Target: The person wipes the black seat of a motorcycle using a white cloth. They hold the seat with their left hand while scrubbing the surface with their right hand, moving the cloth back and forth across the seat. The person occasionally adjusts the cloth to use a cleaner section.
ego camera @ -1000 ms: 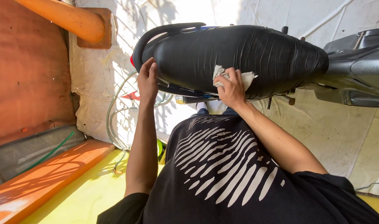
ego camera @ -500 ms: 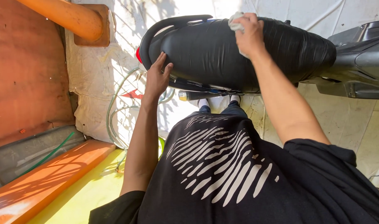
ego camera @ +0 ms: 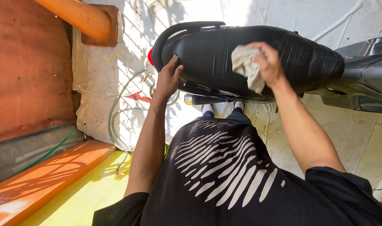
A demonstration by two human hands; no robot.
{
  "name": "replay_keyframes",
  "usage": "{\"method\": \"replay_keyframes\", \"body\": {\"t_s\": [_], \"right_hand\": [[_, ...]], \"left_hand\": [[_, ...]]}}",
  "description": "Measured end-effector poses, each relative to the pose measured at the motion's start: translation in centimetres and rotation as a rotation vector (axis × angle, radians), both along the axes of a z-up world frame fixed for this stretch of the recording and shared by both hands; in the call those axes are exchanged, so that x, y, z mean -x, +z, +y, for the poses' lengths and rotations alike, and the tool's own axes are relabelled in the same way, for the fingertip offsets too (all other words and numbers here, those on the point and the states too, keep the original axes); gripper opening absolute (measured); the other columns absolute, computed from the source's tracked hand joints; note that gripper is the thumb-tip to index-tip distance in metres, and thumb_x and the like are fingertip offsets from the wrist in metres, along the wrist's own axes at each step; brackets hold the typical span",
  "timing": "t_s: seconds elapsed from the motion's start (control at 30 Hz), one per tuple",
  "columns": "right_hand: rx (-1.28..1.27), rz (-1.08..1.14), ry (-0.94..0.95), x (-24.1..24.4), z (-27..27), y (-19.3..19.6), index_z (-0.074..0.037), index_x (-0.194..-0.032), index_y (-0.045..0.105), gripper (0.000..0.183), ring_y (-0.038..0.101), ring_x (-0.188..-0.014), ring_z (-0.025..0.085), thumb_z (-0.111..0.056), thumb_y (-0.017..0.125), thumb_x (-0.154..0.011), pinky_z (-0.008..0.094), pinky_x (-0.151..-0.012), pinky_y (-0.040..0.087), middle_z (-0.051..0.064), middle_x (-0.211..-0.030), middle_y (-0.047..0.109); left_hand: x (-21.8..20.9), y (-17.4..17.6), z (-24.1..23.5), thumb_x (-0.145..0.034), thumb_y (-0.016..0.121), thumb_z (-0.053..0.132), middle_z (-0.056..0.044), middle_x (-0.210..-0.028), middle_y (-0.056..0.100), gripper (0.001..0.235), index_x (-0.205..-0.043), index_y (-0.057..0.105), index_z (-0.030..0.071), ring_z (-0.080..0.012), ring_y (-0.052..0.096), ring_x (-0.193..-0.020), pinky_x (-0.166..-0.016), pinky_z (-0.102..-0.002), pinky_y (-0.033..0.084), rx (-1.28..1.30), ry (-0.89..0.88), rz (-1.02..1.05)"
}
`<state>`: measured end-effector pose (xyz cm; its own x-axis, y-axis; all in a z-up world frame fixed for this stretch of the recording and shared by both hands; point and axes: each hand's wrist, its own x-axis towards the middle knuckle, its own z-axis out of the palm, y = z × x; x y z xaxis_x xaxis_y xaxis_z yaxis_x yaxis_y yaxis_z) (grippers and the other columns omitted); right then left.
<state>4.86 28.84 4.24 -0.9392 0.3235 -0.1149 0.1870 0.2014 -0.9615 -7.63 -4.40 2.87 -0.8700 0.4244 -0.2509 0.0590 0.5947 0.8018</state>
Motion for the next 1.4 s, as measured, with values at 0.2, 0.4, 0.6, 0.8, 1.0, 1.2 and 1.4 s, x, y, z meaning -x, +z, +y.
{"method": "replay_keyframes", "body": {"t_s": [0.2, 0.4, 0.6, 0.8, 1.0, 1.2, 1.4], "right_hand": [[-0.446, -0.177, -0.028, 8.2, 3.6, -7.2, -0.008, -0.138, 0.057, 0.051, 0.059, -0.122, 0.046, -0.014, 0.064, -0.088, 0.054, -0.105, 0.046, 0.027, -0.127, 0.063], [-0.75, 0.384, 0.299, 8.1, -12.2, -6.5, -0.018, -0.103, 0.068, 0.034, 0.055, -0.099, 0.037, -0.001, 0.061, -0.074, 0.045, -0.089, 0.048, 0.006, -0.115, 0.055], [-0.328, 0.183, 0.884, 1.4, -10.1, -2.9, -0.02, -0.087, 0.073, 0.03, 0.063, -0.088, 0.036, -0.002, 0.052, -0.073, 0.044, -0.088, 0.052, 0.007, -0.1, 0.072], [0.017, -0.057, 0.219, 9.9, -1.8, -0.1, -0.01, -0.116, 0.055, 0.025, 0.059, -0.089, 0.026, -0.018, 0.054, -0.093, 0.046, -0.075, 0.051, 0.013, -0.105, 0.06], [-0.7, -0.037, 0.212, 15.8, -9.0, -6.5, -0.012, -0.112, 0.065, 0.027, 0.042, -0.095, 0.034, -0.012, 0.059, -0.086, 0.044, -0.077, 0.041, 0.011, -0.106, 0.065], [-0.822, 0.674, 0.553, 9.9, -13.5, -4.6, -0.014, -0.092, 0.057, 0.013, 0.058, -0.094, 0.029, -0.011, 0.061, -0.081, 0.036, -0.084, 0.042, -0.001, -0.124, 0.066], [-1.005, 0.802, 0.603, -2.5, -8.3, -6.6, -0.021, -0.097, 0.061, 0.014, 0.051, -0.093, 0.024, -0.015, 0.049, -0.102, 0.035, -0.074, 0.043, -0.005, -0.111, 0.064]], "left_hand": [[0.2, 0.3, -0.1, -0.105, 0.055, 0.044, -0.005, -0.153, 0.052, 0.052, -0.148, 0.055, 0.014, -0.0364, 0.05, -0.138, -0.117, -0.051, 0.038, 0.012, -0.003, -0.041], [0.3, 1.7, 0.1, -0.108, 0.044, 0.048, -0.006, -0.153, 0.051, 0.054, -0.148, 0.054, 0.014, -0.0388, 0.045, -0.141, -0.121, -0.052, 0.033, -0.037, 0.044, -0.124], [0.2, 3.0, 0.2, -0.108, 0.041, 0.052, -0.006, -0.154, 0.05, 0.056, -0.148, 0.054, 0.015, -0.0368, 0.045, -0.142, -0.122, -0.051, 0.032, -0.05, 0.055, -0.186], [-0.7, 4.3, 1.3, -0.1, 0.039, 0.052, -0.013, -0.15, 0.055, 0.067, -0.143, 0.054, 0.002, -0.0305, 0.053, -0.139, -0.116, -0.037, 0.041, -0.126, 0.177, -0.184], [-1.7, 3.7, 1.3, -0.103, 0.04, 0.044, -0.018, -0.14, 0.063, 0.059, -0.142, 0.055, 0.003, -0.0307, 0.064, -0.126, -0.106, -0.036, 0.049, -0.209, 0.242, -0.097], [-1.6, 2.7, 1.3, -0.112, 0.038, 0.039, -0.025, -0.145, 0.057, 0.05, -0.149, 0.052, 0.009, -0.0449, 0.046, -0.14, -0.12, -0.052, 0.035, -0.287, 0.278, -0.042], [-3.0, 3.6, 2.9, -0.111, 0.041, 0.038, -0.024, -0.142, 0.059, 0.047, -0.147, 0.056, 0.01, -0.0422, 0.05, -0.137, -0.119, -0.051, 0.037, -0.196, 0.305, -0.026]]}}
